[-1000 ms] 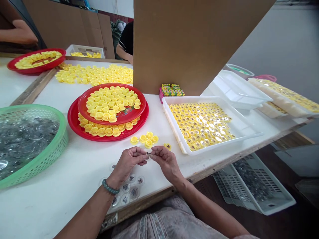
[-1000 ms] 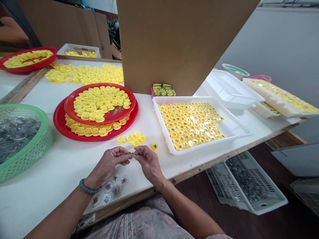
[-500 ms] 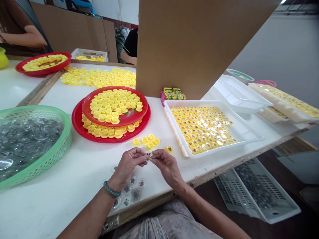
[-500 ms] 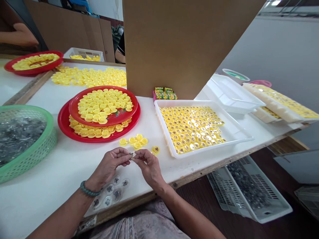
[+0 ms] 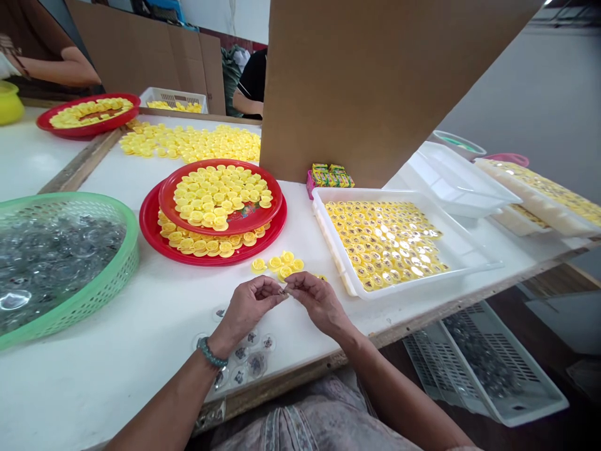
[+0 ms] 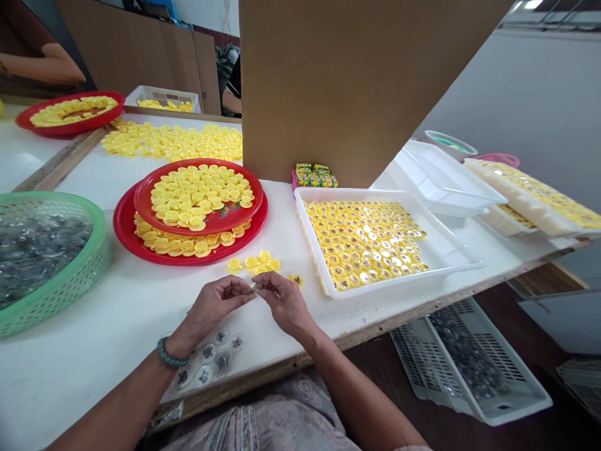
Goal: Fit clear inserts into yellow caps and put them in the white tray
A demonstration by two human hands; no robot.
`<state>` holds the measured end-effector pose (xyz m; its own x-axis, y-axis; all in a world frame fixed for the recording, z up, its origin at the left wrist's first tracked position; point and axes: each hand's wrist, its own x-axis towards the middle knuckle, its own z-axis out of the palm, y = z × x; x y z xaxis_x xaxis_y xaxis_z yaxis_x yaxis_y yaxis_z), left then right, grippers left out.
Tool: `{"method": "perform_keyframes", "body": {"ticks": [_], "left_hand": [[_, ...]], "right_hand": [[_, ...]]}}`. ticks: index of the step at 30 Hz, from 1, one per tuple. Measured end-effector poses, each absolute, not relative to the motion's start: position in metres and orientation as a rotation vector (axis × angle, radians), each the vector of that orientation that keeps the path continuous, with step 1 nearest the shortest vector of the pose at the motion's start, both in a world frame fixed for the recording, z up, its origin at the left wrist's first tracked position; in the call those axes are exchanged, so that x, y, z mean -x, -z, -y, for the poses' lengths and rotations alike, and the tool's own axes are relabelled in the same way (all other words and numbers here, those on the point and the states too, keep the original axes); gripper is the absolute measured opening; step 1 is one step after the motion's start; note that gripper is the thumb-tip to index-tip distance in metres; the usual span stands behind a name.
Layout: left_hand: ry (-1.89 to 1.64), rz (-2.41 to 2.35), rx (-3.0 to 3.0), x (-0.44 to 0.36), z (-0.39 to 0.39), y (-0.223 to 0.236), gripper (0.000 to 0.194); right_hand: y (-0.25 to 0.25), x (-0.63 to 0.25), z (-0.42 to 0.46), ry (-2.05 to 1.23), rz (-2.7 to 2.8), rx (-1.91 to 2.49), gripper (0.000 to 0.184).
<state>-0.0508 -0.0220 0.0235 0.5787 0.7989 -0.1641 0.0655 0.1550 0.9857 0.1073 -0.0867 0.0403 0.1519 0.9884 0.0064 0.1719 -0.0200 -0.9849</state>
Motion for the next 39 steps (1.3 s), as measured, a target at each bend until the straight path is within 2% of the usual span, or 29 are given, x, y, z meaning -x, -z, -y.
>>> {"method": "perform_keyframes", "body": {"ticks": [4,11,17,20,29,35,39], "left_hand": [[-0.617,-0.847,-1.434,0.051,0.023,-0.023,0.023],[-0.575,-0.759,-1.035,0.05,0.024,-0.027,0.023],[-0.624,-0.778,-1.067,0.054,0.021,-0.028,0.019],[-0.607,-0.792,-1.181,0.055,0.02,-0.027,0.019],[-0.555,-0.817,-1.318,0.056,0.017,-0.021,0.021],[-0.537,-0.833,-1.228,0.046,0.023,-0.018,0.017],[-0.526,-0.856,-1.229,0.036,0.031,-0.017,0.015]], "right_hand": [[-0.039,-0.104,0.085,-1.055,1.122,1.411,0.014],[-0.029,-0.092,0.083,-1.128,0.715,1.159,0.019],[-0.032,-0.094,0.088,-1.237,0.845,1.221,0.026],[-0.034,-0.099,0.089,-1.246,0.929,1.252,0.019],[-0.038,-0.107,0.091,-0.752,1.451,1.447,0.003],[-0.026,-0.106,0.105,-0.452,1.656,1.515,0.037],[-0.016,-0.106,0.109,-0.244,1.719,1.62,0.033]]}}
